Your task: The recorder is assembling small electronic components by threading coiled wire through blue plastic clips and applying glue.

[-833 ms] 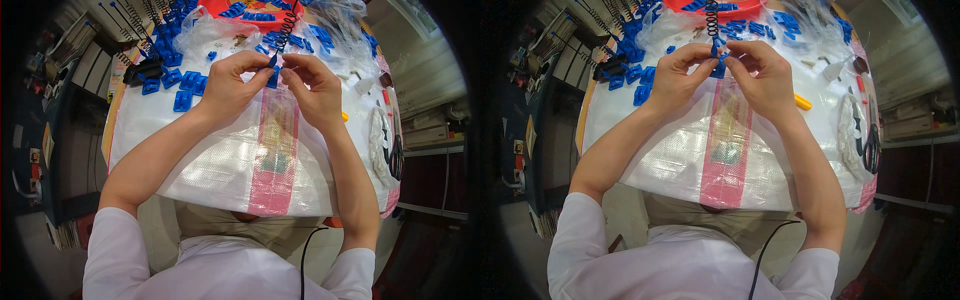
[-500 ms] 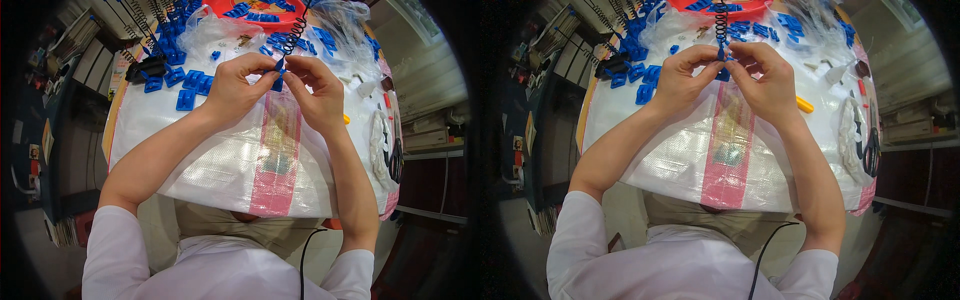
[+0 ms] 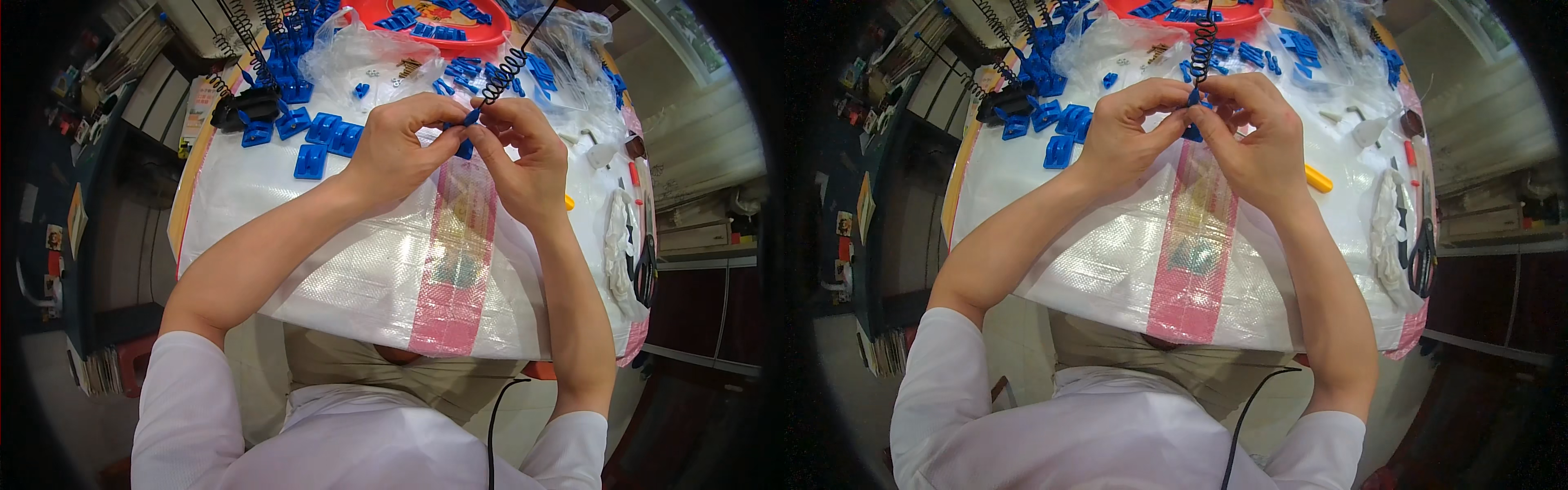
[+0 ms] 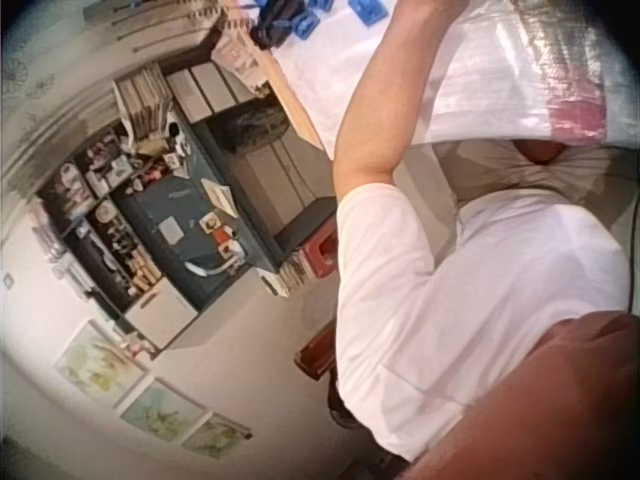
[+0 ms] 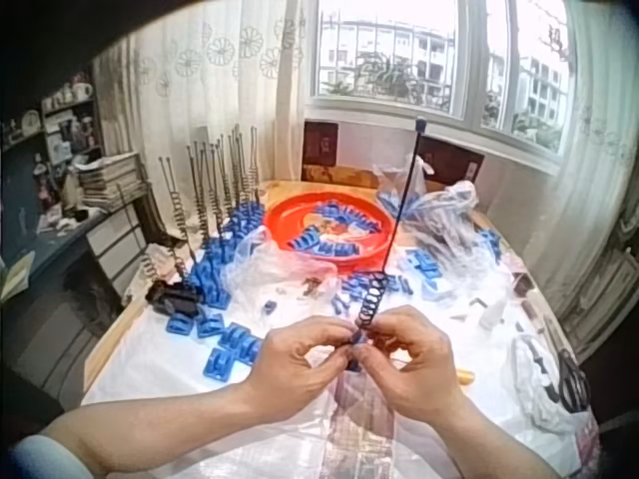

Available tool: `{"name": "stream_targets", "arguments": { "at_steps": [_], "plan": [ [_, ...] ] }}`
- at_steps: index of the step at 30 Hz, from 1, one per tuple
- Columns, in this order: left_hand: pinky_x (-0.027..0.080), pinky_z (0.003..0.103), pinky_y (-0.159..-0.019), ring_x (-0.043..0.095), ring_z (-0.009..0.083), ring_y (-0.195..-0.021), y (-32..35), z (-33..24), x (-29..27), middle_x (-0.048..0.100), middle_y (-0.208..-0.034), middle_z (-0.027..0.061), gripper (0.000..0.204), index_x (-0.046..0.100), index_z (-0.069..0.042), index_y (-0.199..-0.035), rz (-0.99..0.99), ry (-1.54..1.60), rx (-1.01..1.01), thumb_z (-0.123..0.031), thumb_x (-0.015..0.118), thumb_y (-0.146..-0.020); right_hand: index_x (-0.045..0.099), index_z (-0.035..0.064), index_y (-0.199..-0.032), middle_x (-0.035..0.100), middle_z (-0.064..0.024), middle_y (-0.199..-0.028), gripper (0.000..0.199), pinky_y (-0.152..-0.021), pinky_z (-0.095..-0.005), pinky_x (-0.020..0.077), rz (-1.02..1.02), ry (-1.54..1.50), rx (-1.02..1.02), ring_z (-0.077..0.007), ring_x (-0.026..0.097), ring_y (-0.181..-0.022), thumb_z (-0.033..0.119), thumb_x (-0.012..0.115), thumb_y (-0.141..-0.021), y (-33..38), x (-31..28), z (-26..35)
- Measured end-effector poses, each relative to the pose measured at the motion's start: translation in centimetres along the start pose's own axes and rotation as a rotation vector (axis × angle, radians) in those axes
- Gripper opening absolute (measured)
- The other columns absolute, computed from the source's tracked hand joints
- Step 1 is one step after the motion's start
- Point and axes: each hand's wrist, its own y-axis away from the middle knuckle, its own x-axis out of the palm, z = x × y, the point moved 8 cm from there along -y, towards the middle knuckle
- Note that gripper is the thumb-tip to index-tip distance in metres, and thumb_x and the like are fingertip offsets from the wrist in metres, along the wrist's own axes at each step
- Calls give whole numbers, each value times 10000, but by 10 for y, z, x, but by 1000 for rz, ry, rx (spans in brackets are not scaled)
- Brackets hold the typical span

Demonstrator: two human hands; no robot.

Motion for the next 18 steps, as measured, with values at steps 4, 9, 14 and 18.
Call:
{"name": "stream_targets", "arguments": {
  "at_steps": [4, 9, 14, 18],
  "plan": [
    [588, 284, -772, 695, 152, -888, 1, -1, 0, 706, -1041, 109, 148, 717, 42, -1057, 0, -19, 21, 5, 684, -917, 723, 17, -1057, 644, -47, -914, 229, -645, -236, 504, 7, 11, 9, -107, 630, -748, 62, 786, -842, -1, 1, 2],
    [573, 291, -785, 697, 161, -899, 0, -2, 0, 712, -1040, 110, 152, 722, 35, -1056, 8, -44, 17, -7, 694, -912, 724, 17, -1048, 647, -47, -889, 225, -634, -240, 504, 0, 6, 7, -104, 632, -733, 68, 789, -839, 0, 1, 0],
    [551, 306, -798, 697, 172, -912, 1, -1, 1, 728, -1038, 112, 153, 729, 22, -1052, -8, -51, 16, -37, 702, -914, 728, 23, -1041, 655, -46, -872, 212, -633, -242, 510, 6, 3, 18, -104, 641, -724, 73, 787, -844, 1, 1, -3],
    [550, 303, -792, 697, 172, -906, 1, 1, 1, 731, -1032, 114, 153, 729, 23, -1053, -12, -54, 10, -40, 699, -916, 731, 26, -1035, 660, -48, -875, 197, -640, -239, 512, 7, -5, 25, -104, 647, -726, 70, 782, -850, 1, 1, -3]
  ]
}}
